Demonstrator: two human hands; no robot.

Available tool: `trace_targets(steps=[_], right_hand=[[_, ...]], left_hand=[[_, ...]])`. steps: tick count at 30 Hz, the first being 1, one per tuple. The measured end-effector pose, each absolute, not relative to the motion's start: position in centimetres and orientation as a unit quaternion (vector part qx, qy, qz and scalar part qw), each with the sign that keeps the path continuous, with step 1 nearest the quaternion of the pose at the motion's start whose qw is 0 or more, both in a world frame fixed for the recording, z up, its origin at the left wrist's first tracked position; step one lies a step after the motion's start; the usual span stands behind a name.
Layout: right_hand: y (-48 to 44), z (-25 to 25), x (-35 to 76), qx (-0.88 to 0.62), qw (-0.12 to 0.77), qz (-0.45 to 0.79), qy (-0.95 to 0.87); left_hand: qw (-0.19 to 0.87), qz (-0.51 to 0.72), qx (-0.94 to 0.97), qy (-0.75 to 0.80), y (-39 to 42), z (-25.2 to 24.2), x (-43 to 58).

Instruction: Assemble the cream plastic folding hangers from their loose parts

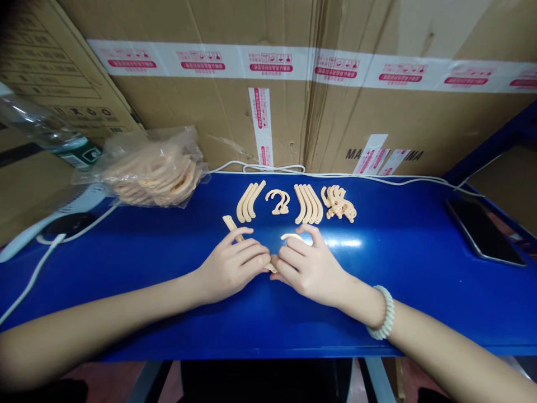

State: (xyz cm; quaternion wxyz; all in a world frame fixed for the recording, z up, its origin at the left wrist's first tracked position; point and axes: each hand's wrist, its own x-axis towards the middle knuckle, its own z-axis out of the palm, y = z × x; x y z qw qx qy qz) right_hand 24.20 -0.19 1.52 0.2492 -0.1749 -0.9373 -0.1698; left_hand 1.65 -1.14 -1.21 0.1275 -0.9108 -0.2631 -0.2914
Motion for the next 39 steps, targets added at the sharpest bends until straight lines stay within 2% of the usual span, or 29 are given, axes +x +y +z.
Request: trace_targets(steps=[10, 20, 25, 35, 39], right_hand=[[-0.3, 1.2, 24.3, -0.226, 0.251, 0.075, -0.938], [-0.2, 1.4, 24.1, -0.220, 0.287, 0.169, -0.917], [0.2, 1.7, 24.3, -0.243, 0.302, 0.256, -0.885], [0.9, 1.5, 24.7, -0.260, 0.343, 0.266, -0.863], [1.1, 1.6, 24.7, -0.270, 0.354, 0.265, -0.855]], left_hand=[[0.085, -0.285, -0.922, -0.247, -1.2, -0.7, 1.5], [0.075, -0.312, -0.917, -0.237, -1.1, -0.6, 1.4], [0.102, -0.331, -0.916, -0.203, -1.1, 0.1, 0.9], [0.034, -0.332, -0.908, -0.252, 2.9, -0.4, -1.6], [0.048, -0.311, -0.900, -0.302, 5.6, -0.6, -3.9]])
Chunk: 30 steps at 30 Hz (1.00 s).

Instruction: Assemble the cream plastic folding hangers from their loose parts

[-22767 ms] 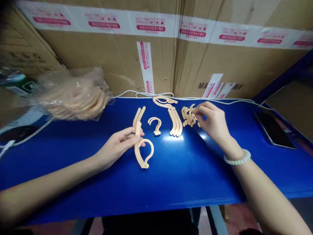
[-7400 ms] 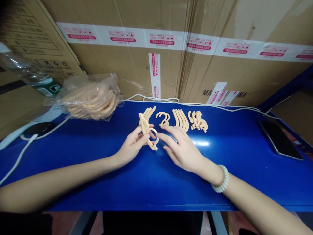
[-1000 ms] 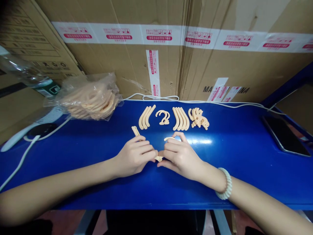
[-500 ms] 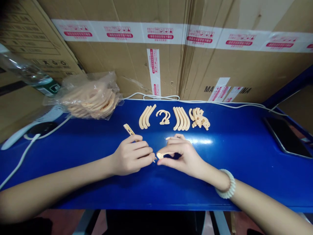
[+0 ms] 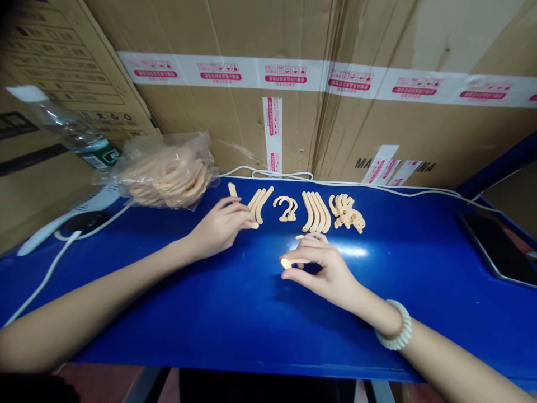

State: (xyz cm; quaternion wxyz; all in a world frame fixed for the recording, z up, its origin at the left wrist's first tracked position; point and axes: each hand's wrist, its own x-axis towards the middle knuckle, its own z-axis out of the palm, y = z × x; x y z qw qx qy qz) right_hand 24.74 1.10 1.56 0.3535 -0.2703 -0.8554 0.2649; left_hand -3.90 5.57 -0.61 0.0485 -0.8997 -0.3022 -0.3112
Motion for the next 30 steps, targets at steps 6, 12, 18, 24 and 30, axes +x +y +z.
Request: trace_targets(steps=[6, 12, 18, 24, 30], right_hand=[[1.3, 1.6, 24.8, -0.265, 0.353, 0.266, -0.857], [1.6, 1.5, 25.0, -0.270, 0.354, 0.261, -0.857], [1.9, 1.4, 25.3, -0.276, 0.356, 0.249, -0.857], [3.1, 1.9, 25.7, -0.279, 0.333, 0.154, -0.887], [5.7, 2.5, 25.4, -0.274, 0.294, 0.058, -0.914]], left_hand=[[-0.012, -0.260, -0.900, -0.349, 7.7, -0.3, -6.6], [-0.077, -0.257, -0.908, -0.323, 7.6, -0.1, -6.7], [-0.089, -0.281, -0.902, -0.316, 6.9, -0.5, -5.7], [-0.063, -0.261, -0.904, -0.332, 5.9, -1.5, -4.2], [-0.079, -0.195, -0.910, -0.357, 5.8, -2.0, -3.2]])
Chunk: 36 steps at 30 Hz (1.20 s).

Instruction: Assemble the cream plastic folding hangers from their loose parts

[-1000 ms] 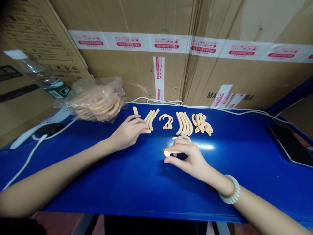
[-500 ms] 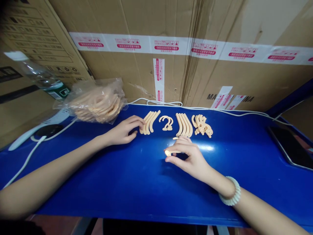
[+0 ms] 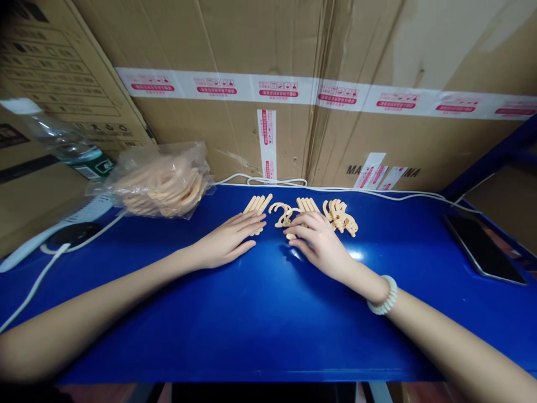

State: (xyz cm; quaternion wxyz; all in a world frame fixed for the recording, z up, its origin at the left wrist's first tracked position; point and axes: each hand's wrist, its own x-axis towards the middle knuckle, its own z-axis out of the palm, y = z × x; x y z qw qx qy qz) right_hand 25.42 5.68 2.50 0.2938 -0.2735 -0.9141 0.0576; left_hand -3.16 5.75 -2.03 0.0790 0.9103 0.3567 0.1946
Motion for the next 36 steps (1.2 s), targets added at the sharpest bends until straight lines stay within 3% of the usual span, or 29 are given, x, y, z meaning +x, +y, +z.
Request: trace_targets(steps=[8, 12, 15, 18, 22, 36], right_hand=[[10.2, 1.4, 23.3, -0.277, 0.225, 0.063, -0.932], [10.8, 2.3, 24.8, -0.291, 0.247, 0.112, -0.918], [10.7, 3.7, 28.3, -0.320, 0.252, 0.061, -0.911], [10.4, 3.8, 32.3, -0.350, 0.199, -0.021, -0.915], [9.4, 1.8, 35.4, -0.380, 0.140, -0.023, -0.914], [11.8, -1.1, 38.3, -0.433, 0.188, 0.008, -0.881]], left_hand=[[0.076, 0.245, 0.886, 0.388, 6.9, -3.2, -2.5], [0.067, 0.275, 0.875, 0.392, 6.9, -3.5, -2.3], [0.074, 0.287, 0.871, 0.392, 7.3, -3.7, -2.1], [0.078, 0.295, 0.864, 0.399, 7.8, -4.0, -1.8], [0.075, 0.299, 0.859, 0.409, 8.1, -4.2, -1.1], [0.060, 0.261, 0.845, 0.462, 6.4, -3.3, -1.0]])
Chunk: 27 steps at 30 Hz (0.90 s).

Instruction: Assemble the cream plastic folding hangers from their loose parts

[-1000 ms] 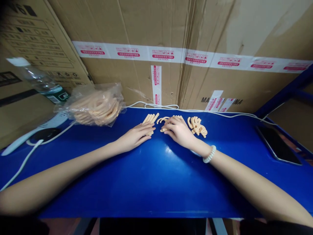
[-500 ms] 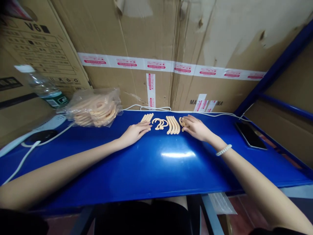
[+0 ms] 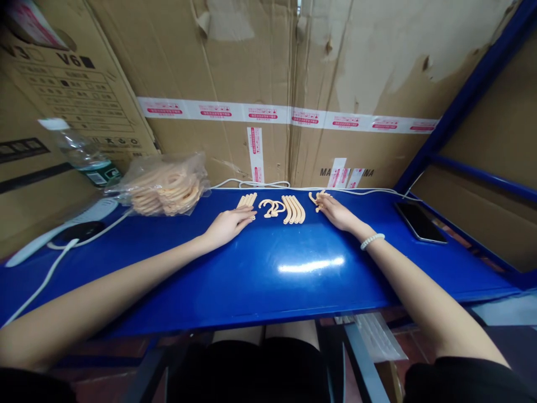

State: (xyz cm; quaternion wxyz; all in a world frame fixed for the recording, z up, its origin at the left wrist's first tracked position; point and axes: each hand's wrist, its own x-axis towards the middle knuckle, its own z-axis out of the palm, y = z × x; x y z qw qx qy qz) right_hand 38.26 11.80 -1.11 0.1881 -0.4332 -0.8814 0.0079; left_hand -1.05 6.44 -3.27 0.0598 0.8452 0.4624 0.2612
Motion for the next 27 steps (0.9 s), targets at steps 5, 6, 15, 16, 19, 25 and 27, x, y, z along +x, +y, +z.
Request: trace_targets(steps=[5, 6, 15, 16, 19, 25, 27], right_hand=[[12.6, 0.6, 38.5, -0.458, 0.213, -0.020, -0.863], [12.1, 1.0, 37.8, -0.458, 0.218, -0.028, -0.861], [4.2, 0.3, 27.8, -0.367, 0.059, -0.001, -0.928], [4.1, 0.0, 27.7, -0.377, 0.050, 0.001, -0.925], [5.3, -0.7, 28.7, -0.400, 0.050, 0.003, -0.915], [9.1, -1.1, 30.4, -0.420, 0.070, 0.012, -0.905], [9.5, -1.3, 30.5, -0.423, 0.074, 0.012, -0.903]], left_hand=[[0.058, 0.263, 0.838, 0.474, 6.3, -3.3, -0.9], [0.058, 0.264, 0.837, 0.476, 6.3, -3.3, -0.9], [0.054, 0.264, 0.834, 0.481, 6.2, -3.1, -0.5], [0.054, 0.265, 0.834, 0.481, 6.2, -3.1, -0.5], [0.053, 0.267, 0.834, 0.480, 6.6, -3.2, -0.5], [0.051, 0.265, 0.829, 0.490, 8.8, -3.2, 0.1], [0.051, 0.266, 0.825, 0.495, 9.5, -3.2, 0.4]])
